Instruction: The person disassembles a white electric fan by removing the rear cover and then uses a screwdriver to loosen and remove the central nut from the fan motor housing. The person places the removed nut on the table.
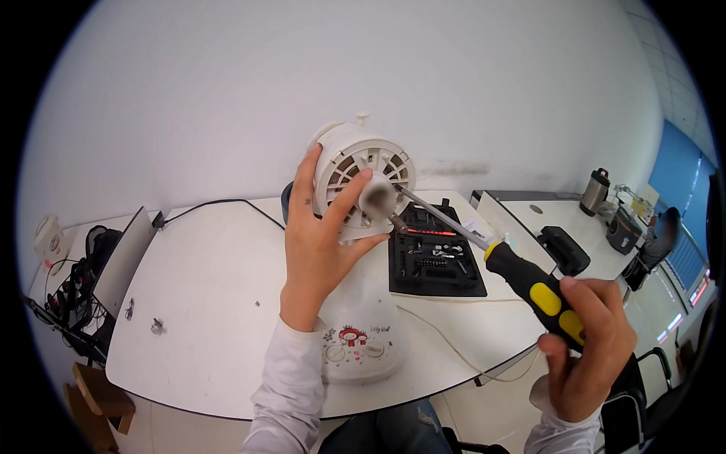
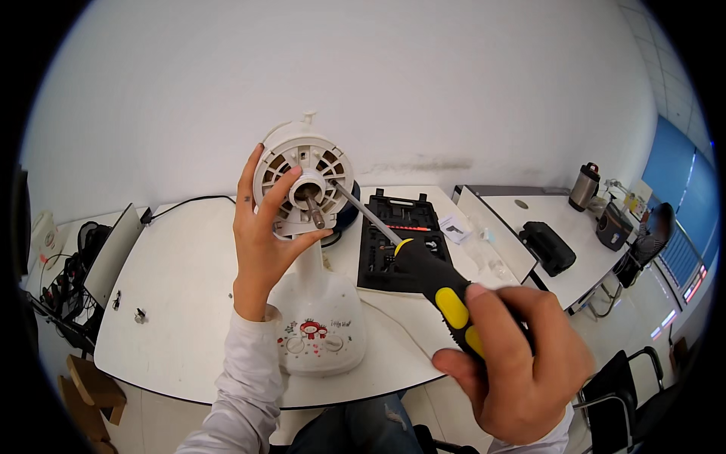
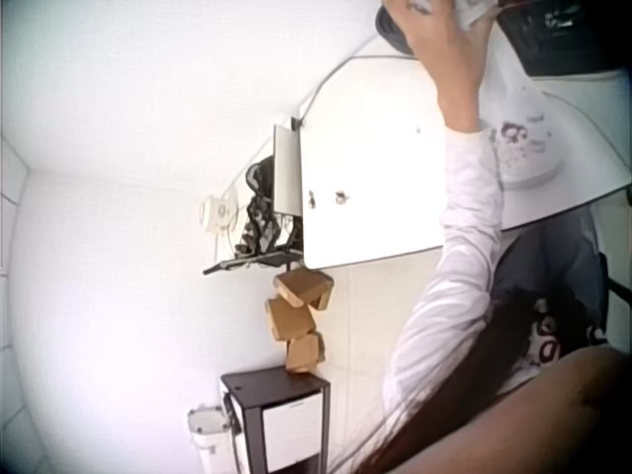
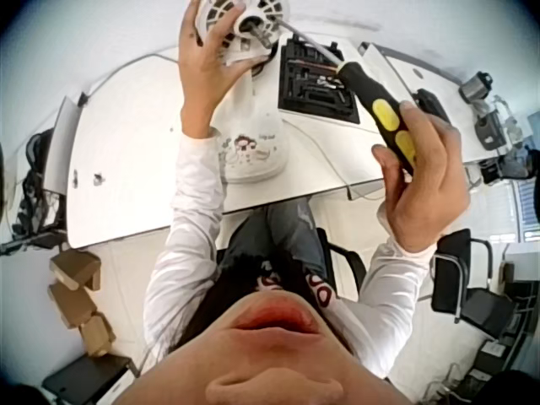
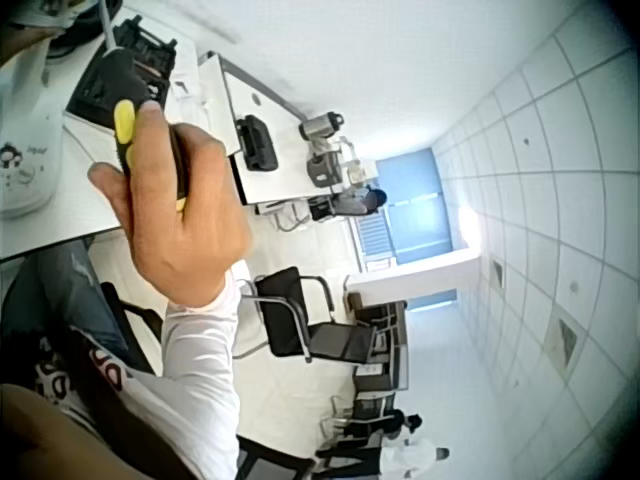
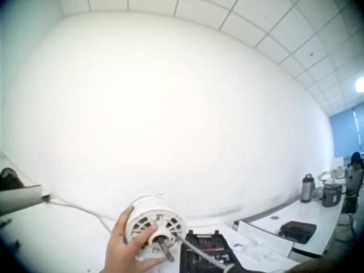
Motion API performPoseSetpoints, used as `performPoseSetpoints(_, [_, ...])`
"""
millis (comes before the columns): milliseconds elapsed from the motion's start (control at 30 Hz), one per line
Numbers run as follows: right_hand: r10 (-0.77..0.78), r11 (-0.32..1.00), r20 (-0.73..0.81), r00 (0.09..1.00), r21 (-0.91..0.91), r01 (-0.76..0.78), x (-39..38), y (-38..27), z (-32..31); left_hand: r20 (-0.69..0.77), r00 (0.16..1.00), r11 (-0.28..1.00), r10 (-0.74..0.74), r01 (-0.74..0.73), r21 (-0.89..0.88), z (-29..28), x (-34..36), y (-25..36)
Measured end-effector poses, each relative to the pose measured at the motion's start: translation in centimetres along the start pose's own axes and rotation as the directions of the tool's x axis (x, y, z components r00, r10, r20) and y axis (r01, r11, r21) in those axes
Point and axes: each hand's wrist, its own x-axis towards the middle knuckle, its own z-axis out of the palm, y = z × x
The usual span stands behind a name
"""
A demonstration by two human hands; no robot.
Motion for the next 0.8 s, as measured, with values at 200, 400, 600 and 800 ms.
performPoseSetpoints(200, [-0.162, 0.977, 0.008, 0.987, 0.142, 0.16, -0.4, -1.4, 0.1, 0.009, 1.0, 1.0, 0.002, -0.002, 0.014, -0.4, -0.1, 0.0])
performPoseSetpoints(400, [-0.086, 0.996, -0.09, 0.992, 0.01, 0.087, -0.7, -1.9, 0.4, -0.002, 1.0, 1.0, 0.007, -0.007, -0.005, 0.0, -0.1, 0.0])
performPoseSetpoints(600, [-0.043, 0.998, -0.018, 0.999, 0.04, 0.043, -0.4, -0.4, -0.2, 0.008, 1.0, 1.0, -0.007, 0.007, -0.009, 0.0, 0.0, 0.3])
performPoseSetpoints(800, [-0.142, 0.983, -0.016, 0.99, 0.119, 0.143, -0.5, -0.6, 0.0, 0.007, 1.0, 1.0, -0.008, 0.008, -0.008, 0.1, 0.2, 0.4])
